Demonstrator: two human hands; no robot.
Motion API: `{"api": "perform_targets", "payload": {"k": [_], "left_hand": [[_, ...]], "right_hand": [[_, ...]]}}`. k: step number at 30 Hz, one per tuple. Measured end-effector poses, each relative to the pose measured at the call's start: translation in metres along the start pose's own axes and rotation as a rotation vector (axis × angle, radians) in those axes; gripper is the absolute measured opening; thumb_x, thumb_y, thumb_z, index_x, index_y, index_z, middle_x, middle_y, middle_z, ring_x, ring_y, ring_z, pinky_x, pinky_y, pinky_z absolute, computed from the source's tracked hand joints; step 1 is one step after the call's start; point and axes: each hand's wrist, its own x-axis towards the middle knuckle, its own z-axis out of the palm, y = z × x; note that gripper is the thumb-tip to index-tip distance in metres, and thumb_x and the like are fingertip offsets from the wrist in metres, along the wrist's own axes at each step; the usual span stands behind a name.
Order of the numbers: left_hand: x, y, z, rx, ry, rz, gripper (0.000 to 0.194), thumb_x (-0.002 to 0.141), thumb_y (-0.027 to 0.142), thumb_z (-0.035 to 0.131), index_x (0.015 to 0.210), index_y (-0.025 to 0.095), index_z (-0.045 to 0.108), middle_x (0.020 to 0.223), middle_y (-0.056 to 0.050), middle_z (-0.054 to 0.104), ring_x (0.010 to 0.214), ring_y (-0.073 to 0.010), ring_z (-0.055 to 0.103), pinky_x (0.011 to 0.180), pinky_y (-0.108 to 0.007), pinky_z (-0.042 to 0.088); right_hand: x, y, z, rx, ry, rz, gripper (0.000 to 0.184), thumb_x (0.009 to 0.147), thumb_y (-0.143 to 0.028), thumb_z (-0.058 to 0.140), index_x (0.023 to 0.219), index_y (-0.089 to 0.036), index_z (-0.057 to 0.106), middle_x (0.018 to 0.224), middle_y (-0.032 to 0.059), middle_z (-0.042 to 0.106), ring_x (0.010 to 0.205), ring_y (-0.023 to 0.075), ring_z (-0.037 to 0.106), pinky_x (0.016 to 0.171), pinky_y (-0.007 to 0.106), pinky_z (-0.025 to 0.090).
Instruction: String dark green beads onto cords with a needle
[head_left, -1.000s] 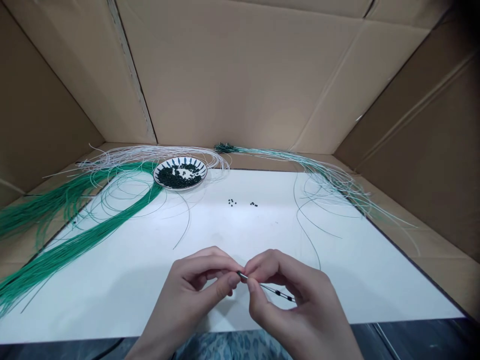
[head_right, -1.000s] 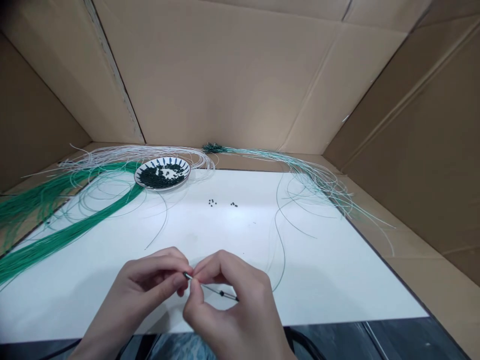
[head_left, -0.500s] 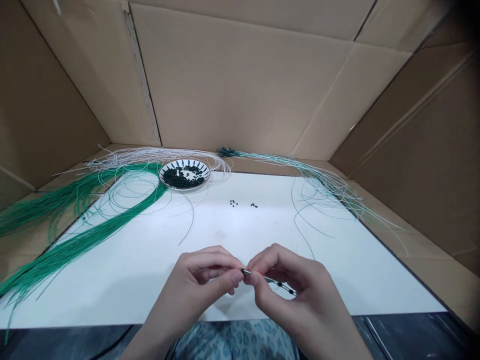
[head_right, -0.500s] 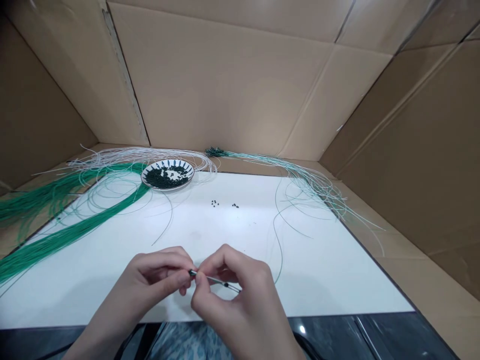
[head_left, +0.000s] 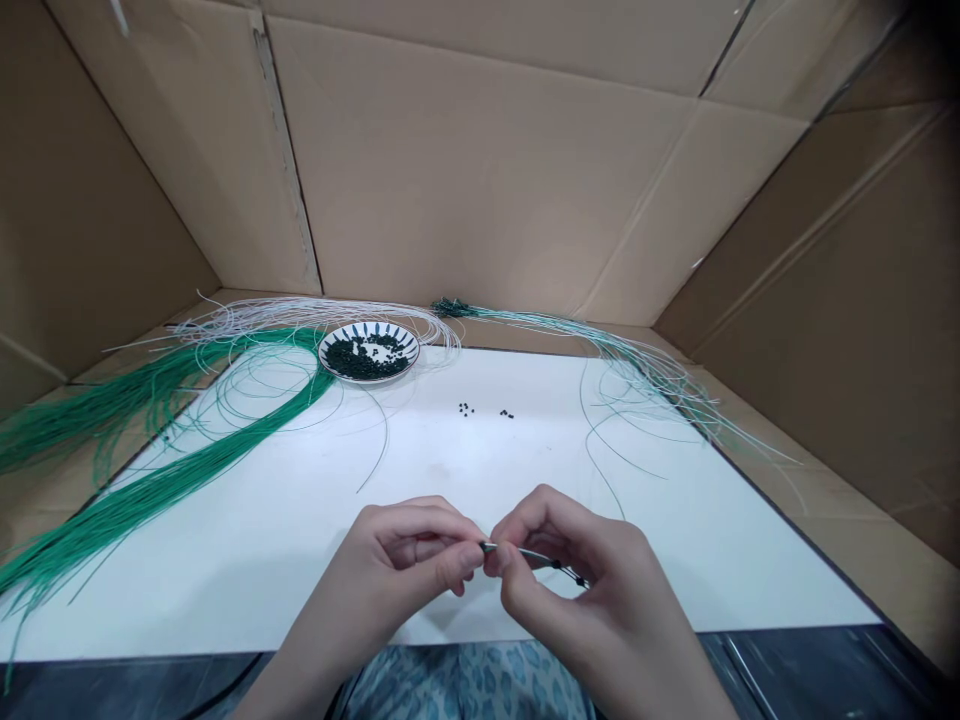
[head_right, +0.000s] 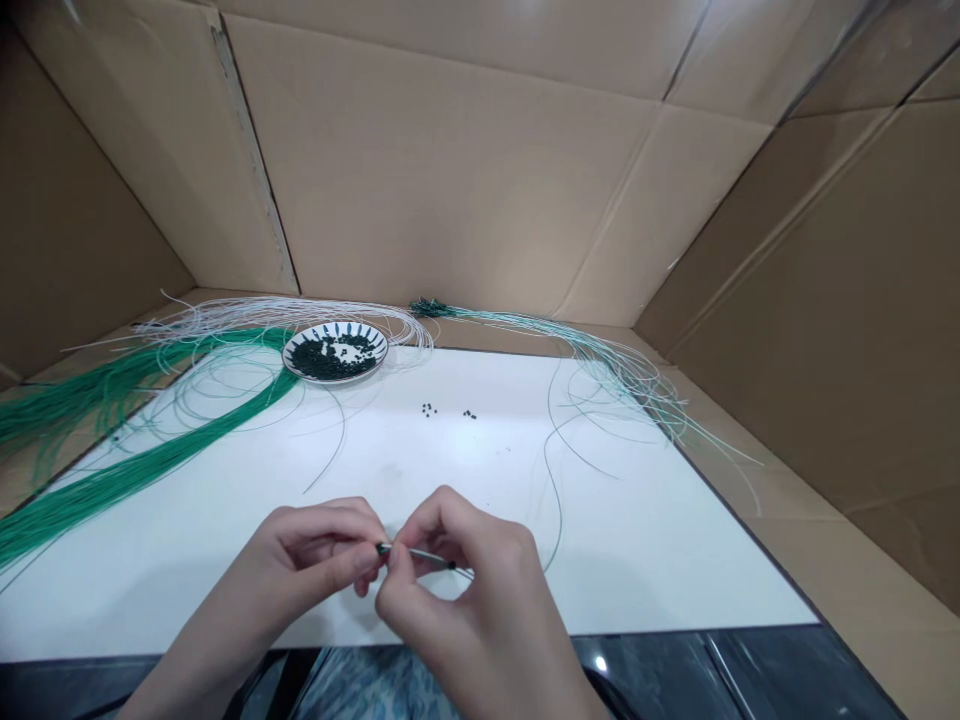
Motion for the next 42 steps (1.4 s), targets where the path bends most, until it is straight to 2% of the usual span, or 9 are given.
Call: {"api": "perform_targets", "payload": {"k": [8,20,27,29,34,37,40,42], "left_hand": [[-0.002,0.002,0.003,-0.044,0.037,-0.022,0.008,0.076,0.023,0.077,0.07,0.021,0.082,0.071,-0.001,0.064,0.061,-0.0124,0.055,0.061,-0.024,0.047],[-0.003,0.001,0.002,-0.053,0.031,-0.018,0.01,0.078,0.021,0.076,0.071,0.02,0.082,0.071,-0.001,0.064,0.062,-0.0126,0.056,0.061,-0.023,0.047],[-0.002,0.0,0.0,-0.08,-0.005,0.01,0.009,0.079,0.021,0.076,0.072,0.021,0.082,0.073,-0.001,0.066,0.061,-0.0114,0.057,0.059,-0.021,0.048],[-0.003,0.0,0.002,-0.092,0.017,0.014,0.009,0.078,0.02,0.076,0.072,0.02,0.082,0.072,-0.001,0.066,0.061,-0.0111,0.057,0.059,-0.02,0.049],[-0.004,0.002,0.011,-0.14,0.176,0.021,0.008,0.077,0.017,0.077,0.07,0.019,0.081,0.067,0.0,0.067,0.058,-0.01,0.057,0.058,-0.019,0.049],[-0.004,-0.001,0.016,-0.176,0.218,0.068,0.009,0.077,0.015,0.076,0.072,0.02,0.081,0.07,0.0,0.069,0.059,-0.01,0.06,0.058,-0.018,0.05],[-0.003,-0.003,0.019,-0.162,0.222,0.111,0.009,0.076,0.014,0.076,0.071,0.019,0.081,0.073,-0.001,0.07,0.062,-0.0105,0.062,0.059,-0.018,0.051],[-0.003,-0.004,0.02,-0.137,0.225,0.116,0.009,0.075,0.014,0.077,0.069,0.019,0.08,0.072,0.0,0.069,0.061,-0.0105,0.062,0.059,-0.018,0.051]], "right_hand": [[-0.004,0.004,0.003,-0.064,0.082,-0.134,0.013,0.081,-0.017,0.059,0.07,-0.023,0.062,0.064,-0.0041,0.07,0.061,0.0128,0.067,0.062,0.019,0.055],[-0.004,0.001,0.001,-0.068,0.04,-0.142,0.014,0.08,-0.014,0.059,0.071,-0.022,0.064,0.066,-0.0029,0.071,0.062,0.0131,0.067,0.063,0.019,0.055],[-0.006,0.006,0.005,-0.137,0.109,-0.274,0.013,0.08,-0.01,0.058,0.073,-0.021,0.063,0.067,-0.0046,0.068,0.061,0.0095,0.064,0.064,0.016,0.052],[-0.006,0.008,0.006,-0.101,0.11,-0.287,0.014,0.082,-0.01,0.06,0.073,-0.021,0.064,0.067,-0.005,0.068,0.061,0.009,0.063,0.065,0.016,0.052],[-0.006,0.018,0.011,0.206,0.085,-0.239,0.014,0.089,-0.018,0.067,0.079,-0.025,0.074,0.077,-0.0021,0.072,0.074,0.0123,0.067,0.067,0.019,0.052],[-0.007,0.024,0.017,0.334,0.173,-0.158,0.013,0.085,-0.02,0.073,0.076,-0.028,0.078,0.075,-0.0021,0.067,0.071,0.0126,0.065,0.063,0.02,0.051],[-0.008,0.024,0.024,0.442,0.25,-0.015,0.007,0.078,-0.024,0.08,0.073,-0.026,0.077,0.067,-0.0036,0.066,0.063,0.0109,0.065,0.061,0.018,0.052],[-0.008,0.022,0.026,0.541,0.278,0.084,0.013,0.072,-0.027,0.087,0.073,-0.025,0.073,0.062,-0.0054,0.066,0.059,0.0098,0.065,0.059,0.016,0.052]]}}
